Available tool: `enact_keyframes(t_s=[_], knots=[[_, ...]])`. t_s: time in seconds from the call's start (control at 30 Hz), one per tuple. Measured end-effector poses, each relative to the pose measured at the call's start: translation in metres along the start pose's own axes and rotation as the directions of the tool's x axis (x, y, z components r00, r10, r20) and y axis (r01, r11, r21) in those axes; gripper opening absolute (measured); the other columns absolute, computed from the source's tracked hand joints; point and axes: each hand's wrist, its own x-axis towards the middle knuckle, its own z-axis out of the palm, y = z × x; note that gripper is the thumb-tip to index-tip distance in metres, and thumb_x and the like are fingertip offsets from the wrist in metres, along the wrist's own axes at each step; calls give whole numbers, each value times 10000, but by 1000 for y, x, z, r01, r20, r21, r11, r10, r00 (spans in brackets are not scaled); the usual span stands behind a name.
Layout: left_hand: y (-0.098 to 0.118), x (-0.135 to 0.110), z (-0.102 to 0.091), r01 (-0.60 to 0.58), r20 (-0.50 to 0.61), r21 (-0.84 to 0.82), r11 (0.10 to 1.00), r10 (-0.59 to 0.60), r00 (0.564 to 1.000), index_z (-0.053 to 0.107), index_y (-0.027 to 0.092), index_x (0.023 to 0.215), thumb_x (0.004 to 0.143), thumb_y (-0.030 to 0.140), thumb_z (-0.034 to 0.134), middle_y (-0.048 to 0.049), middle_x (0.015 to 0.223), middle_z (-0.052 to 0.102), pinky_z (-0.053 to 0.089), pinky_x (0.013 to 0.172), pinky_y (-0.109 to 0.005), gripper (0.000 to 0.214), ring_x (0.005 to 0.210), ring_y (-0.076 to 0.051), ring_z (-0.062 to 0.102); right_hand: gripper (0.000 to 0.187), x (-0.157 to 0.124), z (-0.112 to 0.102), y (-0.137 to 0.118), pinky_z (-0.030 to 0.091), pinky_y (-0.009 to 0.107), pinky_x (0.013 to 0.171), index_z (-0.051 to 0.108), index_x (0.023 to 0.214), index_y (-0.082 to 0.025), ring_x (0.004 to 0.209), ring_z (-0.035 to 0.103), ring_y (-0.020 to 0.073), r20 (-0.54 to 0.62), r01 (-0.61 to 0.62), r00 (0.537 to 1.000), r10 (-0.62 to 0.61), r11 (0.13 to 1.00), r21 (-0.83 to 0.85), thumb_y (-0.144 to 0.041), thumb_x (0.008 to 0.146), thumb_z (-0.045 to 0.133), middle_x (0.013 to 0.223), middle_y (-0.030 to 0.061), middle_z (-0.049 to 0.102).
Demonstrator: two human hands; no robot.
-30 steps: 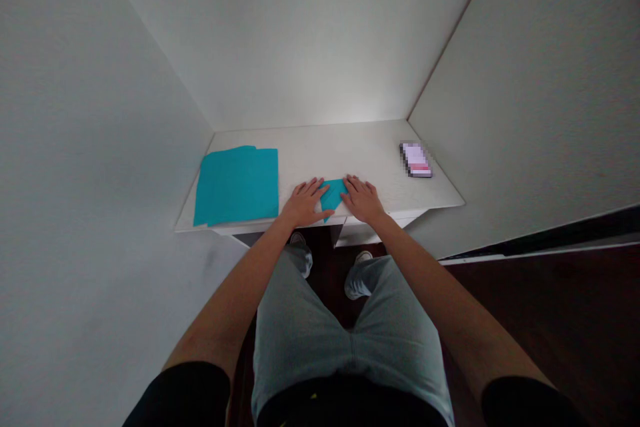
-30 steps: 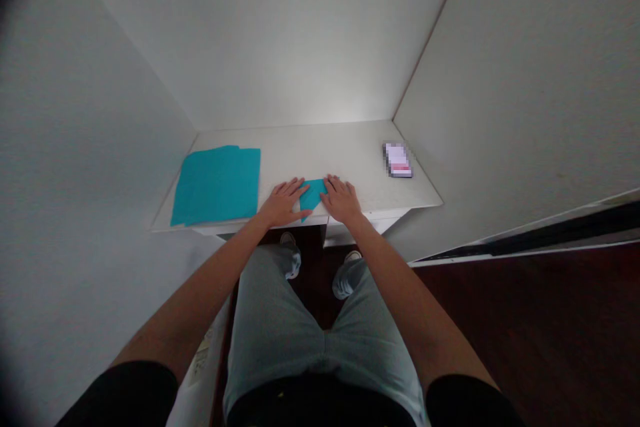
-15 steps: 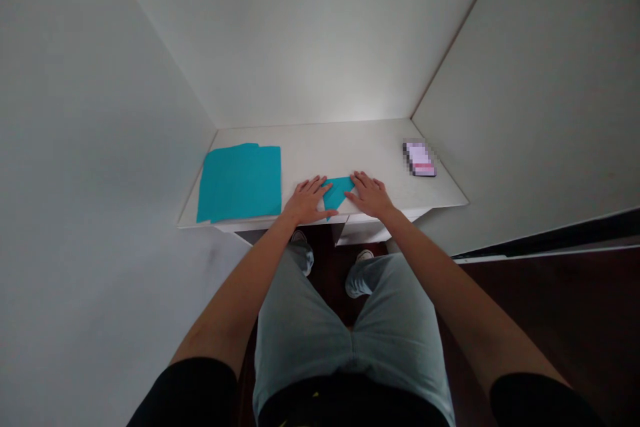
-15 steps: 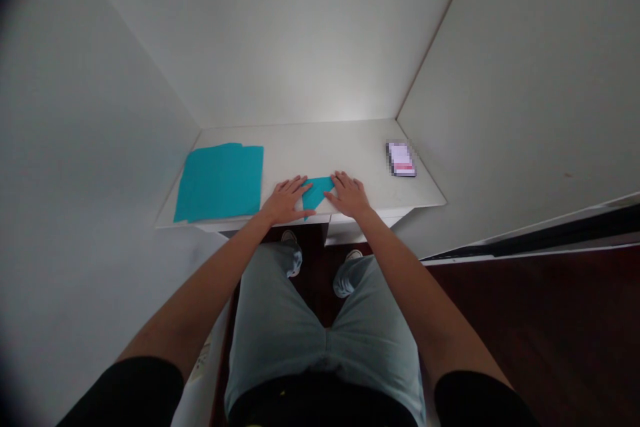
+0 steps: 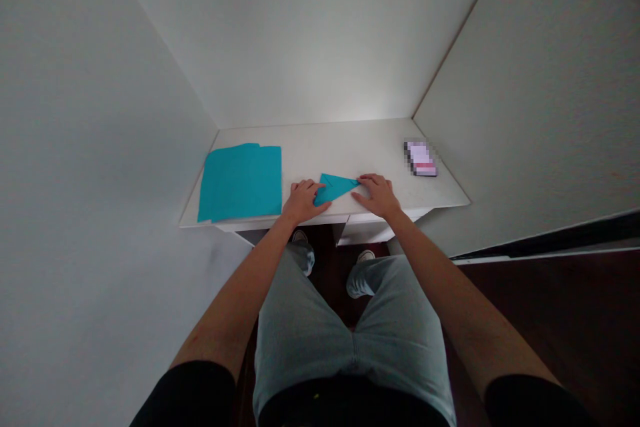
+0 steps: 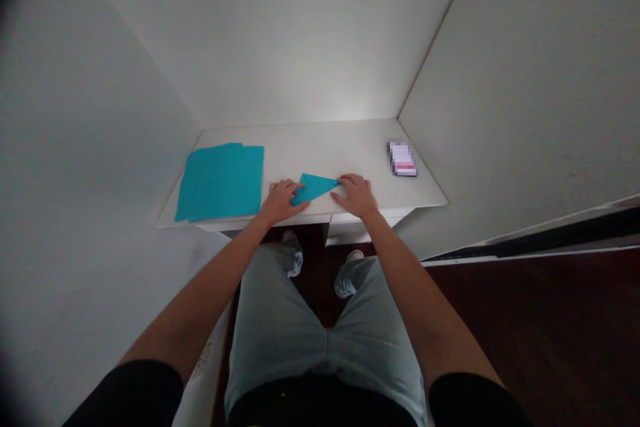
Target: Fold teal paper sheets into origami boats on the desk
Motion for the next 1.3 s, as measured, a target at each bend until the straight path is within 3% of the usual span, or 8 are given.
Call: enact_keyframes(t_s=[0.2, 0.3, 0.53, 0.83, 1.03, 1.17, 1.3], knots=[[-7, 1, 5, -50, -66, -170, 984, 39, 997, 765, 190, 1243, 873, 407, 874, -59, 1023, 717, 577, 875, -363, 442, 845, -196, 710, 435, 1, 0, 2, 444, 571, 1123, 774, 1326, -255, 1324, 604, 373, -12, 16, 1000, -16, 1000, 12, -528, 1015, 637, 1397, 150, 719], [-11, 1, 8, -68, -114, -195, 978, 47, 992, 792, 197, 1170, 878, 366, 868, -49, 990, 725, 596, 809, -325, 346, 774, -167, 695, 460, 2, -1, 2, 464, 562, 1105, 749, 1357, -241, 1288, 619, 373, -32, 4, 999, -3, 1000, 30, -514, 998, 659, 1349, 153, 732], [-11, -1, 10, -87, -168, -151, 985, 62, 984, 840, 214, 996, 997, 331, 728, -60, 921, 749, 596, 842, -318, 162, 818, -173, 708, 435, 7, -2, 7, 497, 536, 1082, 749, 1347, -245, 1218, 656, 356, -33, -15, 999, 17, 997, 70, -498, 1016, 625, 1307, 147, 747], [-10, -2, 9, -69, -124, -142, 987, 52, 991, 821, 222, 1129, 902, 138, 677, -66, 1023, 762, 609, 935, -347, 282, 914, -201, 729, 463, 7, -7, 3, 553, 474, 998, 742, 1327, -233, 1072, 719, 306, -54, -35, 997, 46, 981, 191, -554, 1034, 581, 1200, 117, 796], [-10, -3, 7, -53, -143, -188, 981, 26, 989, 803, 218, 1094, 993, 197, 656, -65, 1041, 730, 604, 898, -321, 180, 870, -172, 712, 500, 8, -6, 2, 567, 448, 970, 719, 1360, -230, 1032, 735, 286, -41, -67, 996, 77, 977, 203, -582, 1022, 613, 1194, 105, 805], [-7, 2, 5, 12, -201, -260, 965, -67, 977, 793, 216, 1074, 993, 200, 677, -42, 975, 685, 594, 832, -296, 142, 838, -159, 684, 608, 9, -7, 1, 570, 438, 936, 669, 1418, -198, 1015, 740, 287, -25, -108, 993, 115, 975, 192, -638, 999, 642, 1151, 112, 807], [12, 12, 11, 78, -271, -327, 942, -172, 947, 760, 201, 1050, 965, 140, 677, -16, 888, 639, 569, 769, -294, 133, 774, -157, 640, 573, 9, -9, 0, 548, 462, 974, 685, 1388, -210, 1056, 735, 299, -8, -108, 994, 111, 978, 178, -642, 1020, 610, 1136, 109, 807]])
